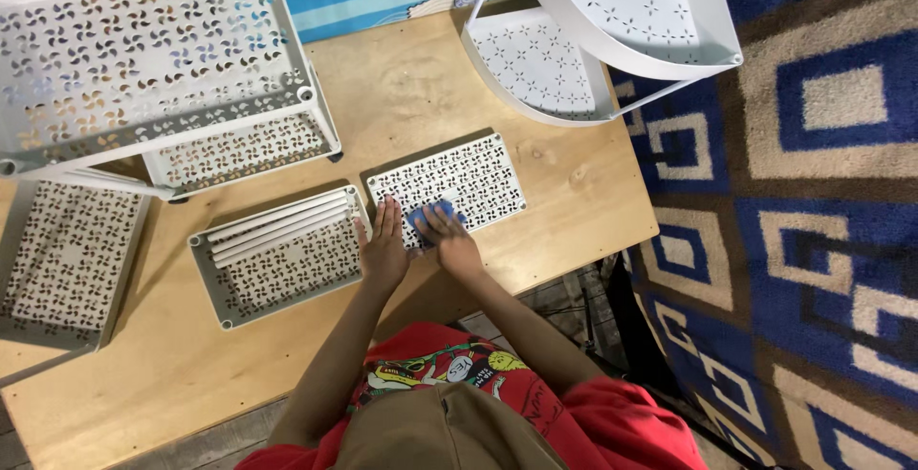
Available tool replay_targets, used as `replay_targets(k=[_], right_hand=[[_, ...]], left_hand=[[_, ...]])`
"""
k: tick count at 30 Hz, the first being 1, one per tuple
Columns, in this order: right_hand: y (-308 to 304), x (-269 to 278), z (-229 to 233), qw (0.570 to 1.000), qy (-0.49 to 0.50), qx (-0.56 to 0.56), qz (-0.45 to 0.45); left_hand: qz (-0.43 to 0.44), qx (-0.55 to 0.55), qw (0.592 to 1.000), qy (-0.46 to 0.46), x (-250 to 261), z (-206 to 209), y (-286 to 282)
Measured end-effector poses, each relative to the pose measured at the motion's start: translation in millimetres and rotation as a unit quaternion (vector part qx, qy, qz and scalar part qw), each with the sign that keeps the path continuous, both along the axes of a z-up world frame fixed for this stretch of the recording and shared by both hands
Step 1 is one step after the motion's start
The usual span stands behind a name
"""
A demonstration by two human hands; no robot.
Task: The person wipes several white perforated plastic trays and their supporting rods with a blue cloth on a wooden table. They handle each tray one at a time, turning them over and wiping both sides and edges.
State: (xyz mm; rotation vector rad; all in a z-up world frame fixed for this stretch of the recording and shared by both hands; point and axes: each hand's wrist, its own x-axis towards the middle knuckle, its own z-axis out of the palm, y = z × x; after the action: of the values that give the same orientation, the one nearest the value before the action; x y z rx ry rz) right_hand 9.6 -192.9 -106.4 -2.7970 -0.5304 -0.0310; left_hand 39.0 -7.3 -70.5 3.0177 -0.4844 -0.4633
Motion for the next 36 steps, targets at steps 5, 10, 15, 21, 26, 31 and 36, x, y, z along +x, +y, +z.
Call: replay_targets(k=[5,10,15,21,26,31,36], right_hand=[[-10,-29,18,0.999,0.036,0.016,-0.004],[-17,12,53,0.996,0.035,0.063,-0.06],[-17,77,65,0.997,0.025,0.032,-0.061],[-17,105,34,0.997,0.021,-0.074,-0.009],[-20,78,0,0.997,0.013,-0.072,-0.016],[-36,24,-17,0.997,-0.07,-0.009,0.009],[-44,-16,-12,0.999,-0.04,0.001,0.017]], left_hand=[[0.003,-0.03,0.999,0.011,2,6,1],[-0.015,0.007,1.0,-0.014,-2,15,6],[0.006,-0.035,0.999,-0.009,0,21,-2],[0.011,-0.015,1.0,0.006,2,20,-15],[0.016,-0.001,1.0,-0.02,0,14,-15],[0.029,0.006,0.999,0.015,1,16,-16],[0.034,-0.002,0.999,0.033,3,21,-18]])
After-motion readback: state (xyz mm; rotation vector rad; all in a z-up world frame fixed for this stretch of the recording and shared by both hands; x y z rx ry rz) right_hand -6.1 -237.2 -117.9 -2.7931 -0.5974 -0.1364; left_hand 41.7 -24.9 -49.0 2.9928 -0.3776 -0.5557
